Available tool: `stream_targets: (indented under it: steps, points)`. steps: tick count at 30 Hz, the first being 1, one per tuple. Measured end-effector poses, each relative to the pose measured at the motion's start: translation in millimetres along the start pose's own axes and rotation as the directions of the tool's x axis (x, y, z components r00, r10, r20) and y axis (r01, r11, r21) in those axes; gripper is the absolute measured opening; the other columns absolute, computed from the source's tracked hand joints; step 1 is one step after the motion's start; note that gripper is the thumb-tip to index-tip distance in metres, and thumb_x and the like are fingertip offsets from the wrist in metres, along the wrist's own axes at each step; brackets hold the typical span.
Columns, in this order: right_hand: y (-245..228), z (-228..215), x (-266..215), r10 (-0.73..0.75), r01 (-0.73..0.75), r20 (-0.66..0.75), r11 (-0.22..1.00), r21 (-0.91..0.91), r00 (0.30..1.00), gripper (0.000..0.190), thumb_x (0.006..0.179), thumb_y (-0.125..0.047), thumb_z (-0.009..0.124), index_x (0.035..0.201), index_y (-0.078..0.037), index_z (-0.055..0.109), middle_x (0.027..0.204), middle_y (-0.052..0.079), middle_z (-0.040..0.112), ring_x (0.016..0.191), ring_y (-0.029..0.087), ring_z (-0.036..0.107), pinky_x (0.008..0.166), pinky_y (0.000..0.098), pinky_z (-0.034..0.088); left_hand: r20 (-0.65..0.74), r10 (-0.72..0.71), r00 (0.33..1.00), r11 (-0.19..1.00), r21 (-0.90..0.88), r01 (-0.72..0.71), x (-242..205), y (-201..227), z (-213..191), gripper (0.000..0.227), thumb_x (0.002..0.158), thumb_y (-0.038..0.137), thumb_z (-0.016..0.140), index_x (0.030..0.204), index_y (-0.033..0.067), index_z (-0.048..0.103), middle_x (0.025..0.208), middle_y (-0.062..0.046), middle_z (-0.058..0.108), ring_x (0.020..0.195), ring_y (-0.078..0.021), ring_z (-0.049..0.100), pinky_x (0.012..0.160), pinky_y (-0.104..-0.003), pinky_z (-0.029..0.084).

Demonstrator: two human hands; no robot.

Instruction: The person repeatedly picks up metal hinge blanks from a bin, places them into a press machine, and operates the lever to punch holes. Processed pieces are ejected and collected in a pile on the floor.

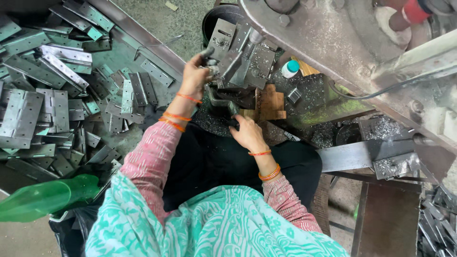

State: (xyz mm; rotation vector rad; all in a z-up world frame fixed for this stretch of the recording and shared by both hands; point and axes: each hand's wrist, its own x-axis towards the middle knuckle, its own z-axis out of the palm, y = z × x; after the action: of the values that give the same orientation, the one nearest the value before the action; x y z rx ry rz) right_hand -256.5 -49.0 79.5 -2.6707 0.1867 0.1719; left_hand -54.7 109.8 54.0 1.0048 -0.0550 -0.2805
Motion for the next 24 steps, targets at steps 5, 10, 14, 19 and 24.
stream_targets:
  steps: [5, 10, 14, 19, 24]
  points:
    - [3.4, 1.3, 2.1, 0.006, -0.005, 0.01, 1.0, -0.031, 1.0, 0.048, 0.085, -0.034, 0.071, 0.127, -0.012, 0.066, 0.109, 0.019, 0.069, 0.104, 0.041, 0.068, 0.087, 0.0514, 0.055, 0.012, 0.346, 0.938, 0.581, 0.783, -0.224, 9.7, -59.6, 8.7, 0.054, 0.075, -0.001, 0.081, 0.127, 0.0095, 0.072, 0.112, -0.014, 0.068, 0.099, -0.0286, 0.072, 0.089, -0.039, 0.06]
    - [5.5, 3.5, 4.5, 0.023, -0.019, 0.083, 0.999, -0.044, 0.996, 0.052, 0.085, -0.035, 0.07, 0.132, -0.015, 0.063, 0.116, 0.019, 0.066, 0.109, 0.042, 0.065, 0.09, 0.0516, 0.053, 0.411, 0.17, 0.896, -0.15, 0.909, -0.389, -4.3, -73.3, 13.9, 0.066, 0.078, 0.037, 0.077, 0.134, 0.0056, 0.063, 0.143, -0.016, 0.053, 0.137, -0.0435, 0.036, 0.107, -0.064, 0.035]
    - [4.8, -0.8, 8.2, 0.018, -0.005, 0.158, 0.997, -0.079, 0.987, 0.059, 0.084, -0.036, 0.071, 0.136, -0.013, 0.057, 0.122, 0.021, 0.063, 0.113, 0.043, 0.063, 0.093, 0.0513, 0.053, 0.503, 0.029, 0.864, -0.569, 0.718, -0.4, 13.6, -73.7, 19.9, 0.039, 0.101, 0.035, 0.063, 0.135, 0.0169, 0.066, 0.154, -0.002, 0.055, 0.156, -0.0395, 0.028, 0.115, -0.077, 0.019]
    - [3.2, 0.5, 11.8, 0.033, -0.018, 0.161, 0.995, -0.096, 0.986, 0.056, 0.085, -0.038, 0.071, 0.134, -0.014, 0.059, 0.122, 0.022, 0.063, 0.11, 0.044, 0.064, 0.091, 0.0517, 0.054, 0.534, -0.07, 0.842, -0.391, 0.762, -0.516, 44.9, -64.5, 10.8, 0.065, 0.084, 0.04, 0.068, 0.144, 0.0149, 0.058, 0.147, -0.001, 0.054, 0.147, -0.0374, 0.028, 0.11, -0.08, 0.014]
    - [24.2, 29.9, 4.9, 0.057, -0.041, 0.134, 0.993, -0.113, 0.989, 0.056, 0.087, -0.034, 0.072, 0.136, -0.012, 0.057, 0.124, 0.022, 0.063, 0.104, 0.045, 0.067, 0.087, 0.0527, 0.056, 0.553, -0.052, 0.832, -0.391, 0.755, -0.526, 47.1, -61.0, 12.9, 0.058, 0.086, 0.031, 0.066, 0.142, 0.0157, 0.06, 0.146, 0.001, 0.056, 0.149, -0.0362, 0.028, 0.111, -0.08, 0.013]
